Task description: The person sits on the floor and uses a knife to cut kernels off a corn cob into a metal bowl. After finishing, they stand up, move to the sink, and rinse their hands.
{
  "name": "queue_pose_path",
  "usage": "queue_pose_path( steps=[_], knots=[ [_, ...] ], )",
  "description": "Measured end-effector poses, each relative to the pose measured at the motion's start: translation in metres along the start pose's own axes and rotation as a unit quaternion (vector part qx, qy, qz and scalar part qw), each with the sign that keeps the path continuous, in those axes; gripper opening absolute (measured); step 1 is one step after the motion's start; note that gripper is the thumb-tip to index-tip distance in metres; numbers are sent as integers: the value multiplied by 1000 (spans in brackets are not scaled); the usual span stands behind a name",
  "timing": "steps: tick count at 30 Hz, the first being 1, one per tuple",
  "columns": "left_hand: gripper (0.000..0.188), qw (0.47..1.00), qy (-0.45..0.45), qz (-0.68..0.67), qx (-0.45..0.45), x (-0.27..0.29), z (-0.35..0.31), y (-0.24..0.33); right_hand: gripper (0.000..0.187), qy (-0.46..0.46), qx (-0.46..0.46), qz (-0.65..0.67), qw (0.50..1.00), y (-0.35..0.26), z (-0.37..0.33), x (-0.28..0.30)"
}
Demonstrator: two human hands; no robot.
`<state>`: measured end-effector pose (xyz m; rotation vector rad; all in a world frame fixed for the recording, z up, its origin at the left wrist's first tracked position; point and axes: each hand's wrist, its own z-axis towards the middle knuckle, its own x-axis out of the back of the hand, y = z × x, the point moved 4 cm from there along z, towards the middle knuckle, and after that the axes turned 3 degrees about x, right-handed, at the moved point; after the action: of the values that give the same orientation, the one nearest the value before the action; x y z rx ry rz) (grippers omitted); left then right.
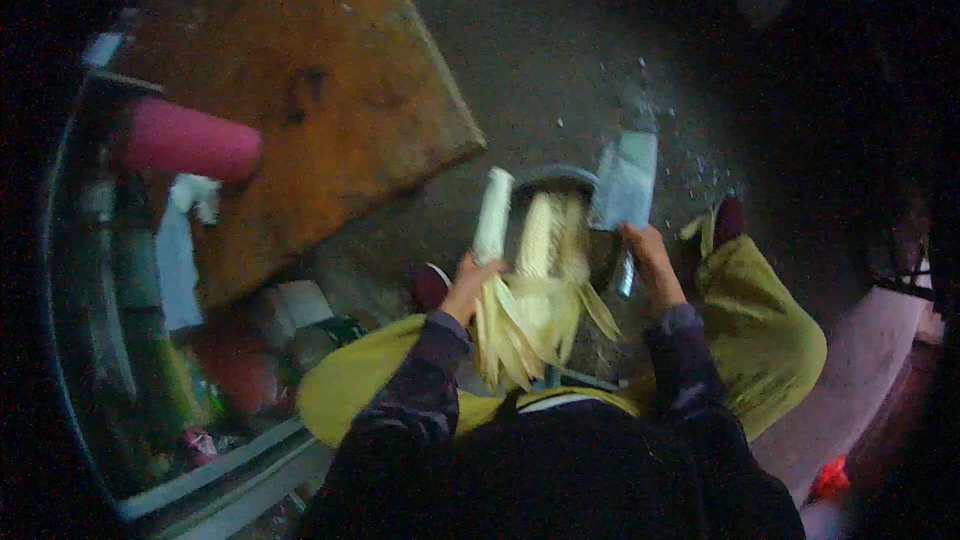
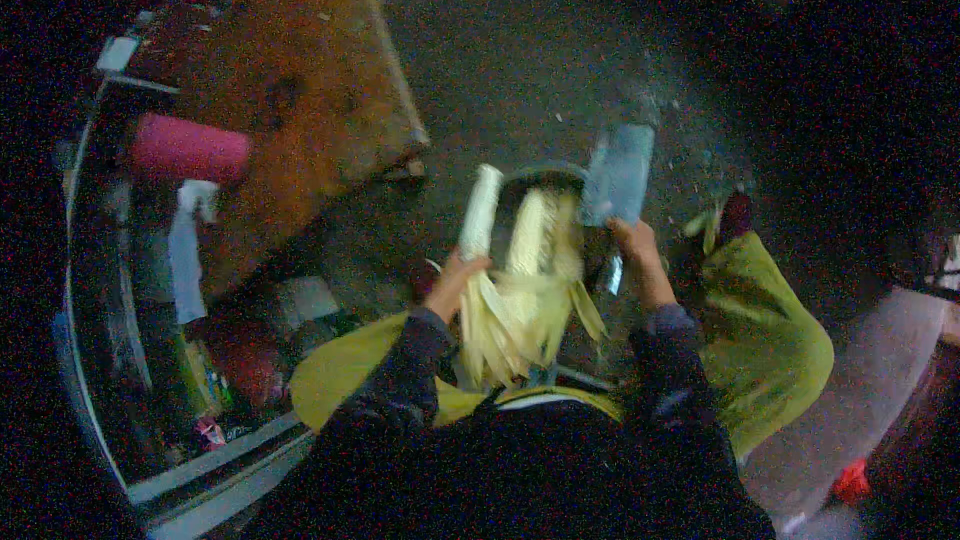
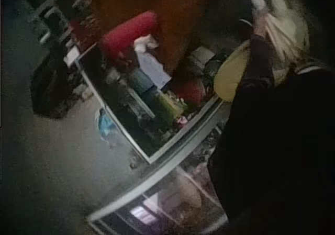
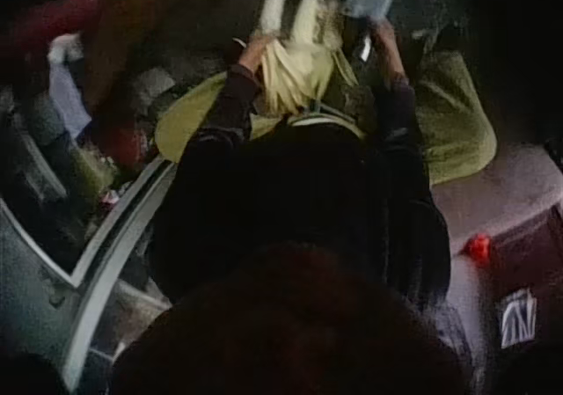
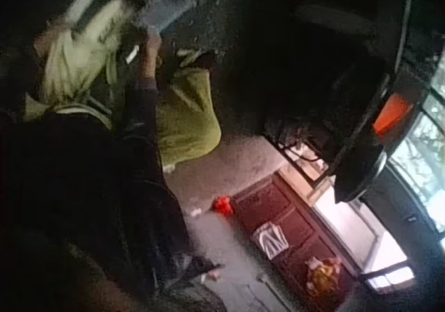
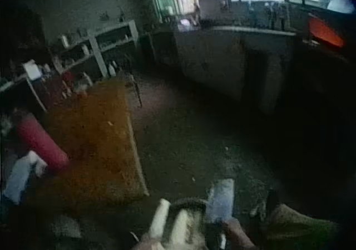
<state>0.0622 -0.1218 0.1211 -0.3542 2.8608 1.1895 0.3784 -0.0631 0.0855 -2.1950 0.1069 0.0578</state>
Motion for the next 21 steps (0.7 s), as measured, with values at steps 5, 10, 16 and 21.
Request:
queue_pose_path(
  steps=[5,10,16,21],
  knots=[
    [41,996,-85,-16,16,17,-15,24,29,51,61,-65,995,-22,-9,-4],
    [44,990,-125,17,-61,2,-19,30,38,78,70,-46,993,55,33,56],
    [42,994,-42,45,-86,44,-28,49,25,26,150,-43,987,4,3,-36],
    [36,993,-45,63,-87,43,-28,32,23,-2,92,39,995,32,9,-21]
  ],
)
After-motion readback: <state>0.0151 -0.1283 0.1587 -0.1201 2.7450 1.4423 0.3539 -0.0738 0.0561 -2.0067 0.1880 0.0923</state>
